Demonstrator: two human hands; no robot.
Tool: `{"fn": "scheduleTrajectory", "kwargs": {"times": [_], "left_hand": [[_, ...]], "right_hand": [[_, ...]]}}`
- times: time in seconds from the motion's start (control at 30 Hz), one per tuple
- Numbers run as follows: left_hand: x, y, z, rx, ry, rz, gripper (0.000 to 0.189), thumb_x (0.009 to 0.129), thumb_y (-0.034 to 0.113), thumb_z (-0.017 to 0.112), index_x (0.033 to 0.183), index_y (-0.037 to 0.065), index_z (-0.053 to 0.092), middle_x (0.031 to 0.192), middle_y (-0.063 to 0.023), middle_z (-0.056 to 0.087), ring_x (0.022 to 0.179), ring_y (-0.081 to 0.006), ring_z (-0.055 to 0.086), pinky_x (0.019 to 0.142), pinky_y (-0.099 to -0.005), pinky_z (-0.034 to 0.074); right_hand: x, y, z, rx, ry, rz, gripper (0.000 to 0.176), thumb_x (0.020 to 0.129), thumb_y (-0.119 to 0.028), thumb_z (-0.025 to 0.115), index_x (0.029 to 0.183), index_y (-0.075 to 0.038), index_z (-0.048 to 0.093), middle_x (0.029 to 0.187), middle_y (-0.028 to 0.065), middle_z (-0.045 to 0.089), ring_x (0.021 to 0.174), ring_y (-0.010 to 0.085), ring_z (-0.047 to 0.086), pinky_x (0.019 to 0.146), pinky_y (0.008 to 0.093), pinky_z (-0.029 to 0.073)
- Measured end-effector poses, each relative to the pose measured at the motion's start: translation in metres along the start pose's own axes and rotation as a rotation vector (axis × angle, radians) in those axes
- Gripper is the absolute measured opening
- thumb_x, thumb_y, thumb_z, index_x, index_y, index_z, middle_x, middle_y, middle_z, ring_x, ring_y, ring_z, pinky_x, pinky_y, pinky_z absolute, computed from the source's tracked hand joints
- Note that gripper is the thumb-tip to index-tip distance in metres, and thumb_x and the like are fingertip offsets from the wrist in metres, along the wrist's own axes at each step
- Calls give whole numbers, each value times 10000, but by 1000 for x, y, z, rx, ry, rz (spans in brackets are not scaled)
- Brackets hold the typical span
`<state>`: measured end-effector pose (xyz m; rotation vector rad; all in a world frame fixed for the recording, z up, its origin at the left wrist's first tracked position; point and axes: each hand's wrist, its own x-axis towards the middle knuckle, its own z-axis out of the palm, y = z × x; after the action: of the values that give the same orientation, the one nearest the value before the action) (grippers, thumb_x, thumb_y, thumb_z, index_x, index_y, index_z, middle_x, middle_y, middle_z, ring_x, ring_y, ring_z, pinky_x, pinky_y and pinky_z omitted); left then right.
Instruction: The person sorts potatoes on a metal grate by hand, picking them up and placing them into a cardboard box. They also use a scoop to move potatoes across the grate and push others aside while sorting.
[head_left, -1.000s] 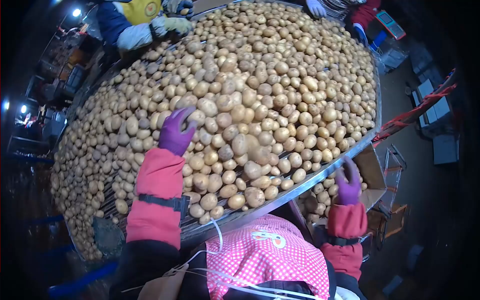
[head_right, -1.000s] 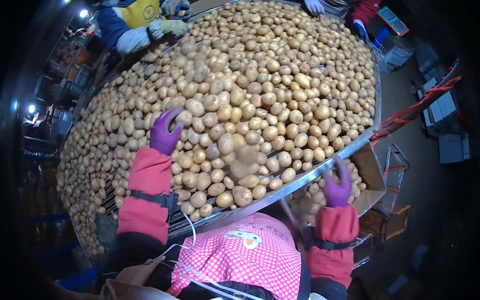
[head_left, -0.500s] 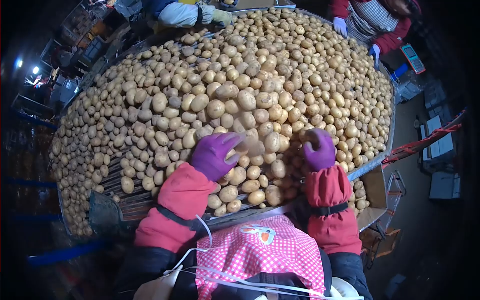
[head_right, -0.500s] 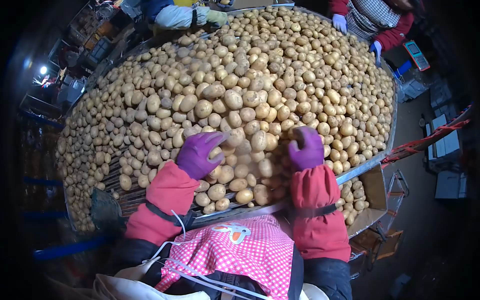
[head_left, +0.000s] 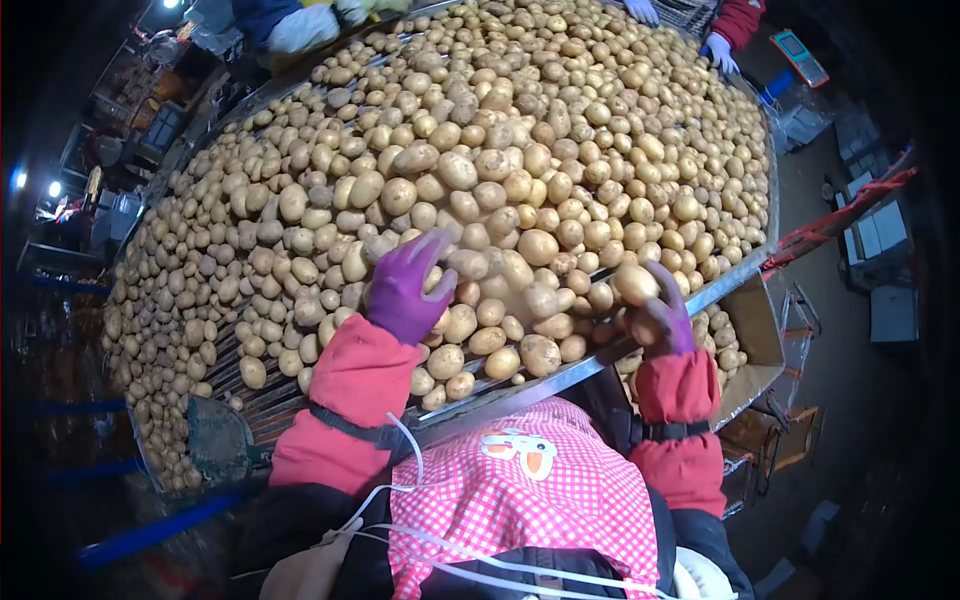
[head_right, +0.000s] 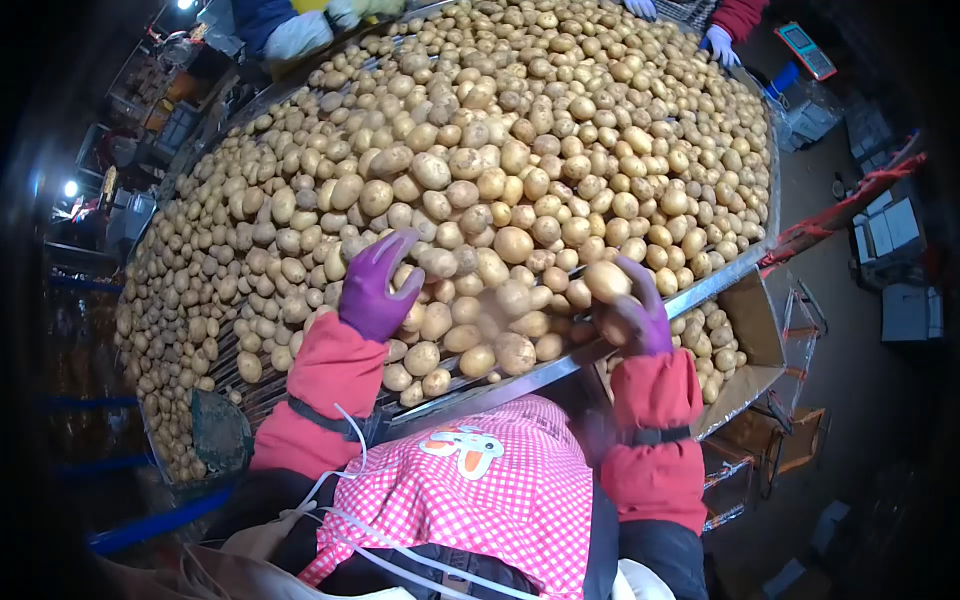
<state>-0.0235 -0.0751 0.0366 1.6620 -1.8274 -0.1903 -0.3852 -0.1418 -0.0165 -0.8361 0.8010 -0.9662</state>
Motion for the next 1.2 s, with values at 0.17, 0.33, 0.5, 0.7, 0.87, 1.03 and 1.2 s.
{"fn": "scheduleTrajectory", "kwargs": {"times": [0.17, 0.33, 0.5, 0.7, 0.87, 1.03, 1.2], "left_hand": [[6, 48, 59, -77, -405, 391, 537, 758, 131, 709, 1278, 61, 596, 1267, -182, 616, 1079, -351, 630, 946, -438, 500], [18, 62, 101, -76, -512, 114, 455, 860, 257, 655, 1278, 96, 578, 1192, -134, 630, 1065, -304, 627, 892, -402, 519], [30, 103, 120, -1516, -720, -769, 454, 863, 371, 667, 1211, 101, 562, 1058, -84, 586, 958, -233, 573, 753, -340, 537], [17, 168, 160, -2001, -876, -862, 377, 900, 287, 635, 1210, 91, 550, 1136, -106, 553, 994, -244, 537, 725, -314, 523], [17, 212, 170, -1646, -772, -1003, 305, 998, 385, 442, 1059, 105, 546, 872, -98, 597, 512, -119, 477, 345, -173, 277], [12, 196, 172, -1666, -803, -958, 377, 1010, 433, 403, 1084, 91, 542, 895, -90, 602, 538, -126, 489, 390, -200, 339], [4, 210, 176, -1238, -778, -846, 406, 1011, 404, 442, 1238, 76, 516, 1010, -105, 637, 720, -155, 588, 596, -264, 485]], "right_hand": [[-61, 12, -60, 310, 185, -67, 659, 881, -417, 667, 1433, -151, 423, 1038, 109, 640, 666, 170, 615, 499, 284, 512], [-108, 17, -111, 508, 611, -28, 499, 983, -470, 492, 1396, -190, 492, 963, 103, 659, 713, 206, 628, 544, 320, 522], [-148, -1, -103, 870, 490, -214, 542, 963, -376, 532, 1408, -76, 458, 1386, 192, 479, 1257, 357, 504, 976, 539, 485], [-167, 5, -109, 660, 317, -428, 587, 841, -65, 694, 1378, -62, 458, 1384, 180, 492, 1286, 350, 492, 1041, 520, 474], [-175, -3, -135, 396, 568, -270, 541, 981, -432, 564, 1380, -82, 461, 1234, 118, 573, 987, 228, 614, 811, 318, 548], [-153, 37, -186, 427, 507, -288, 520, 971, -453, 553, 1345, -93, 509, 1193, 131, 611, 970, 249, 629, 788, 326, 539], [-143, -1, -148, 1017, 456, -176, 422, 949, -397, 561, 1225, -80, 588, 1221, 158, 592, 1003, 293, 636, 718, 350, 580]]}}
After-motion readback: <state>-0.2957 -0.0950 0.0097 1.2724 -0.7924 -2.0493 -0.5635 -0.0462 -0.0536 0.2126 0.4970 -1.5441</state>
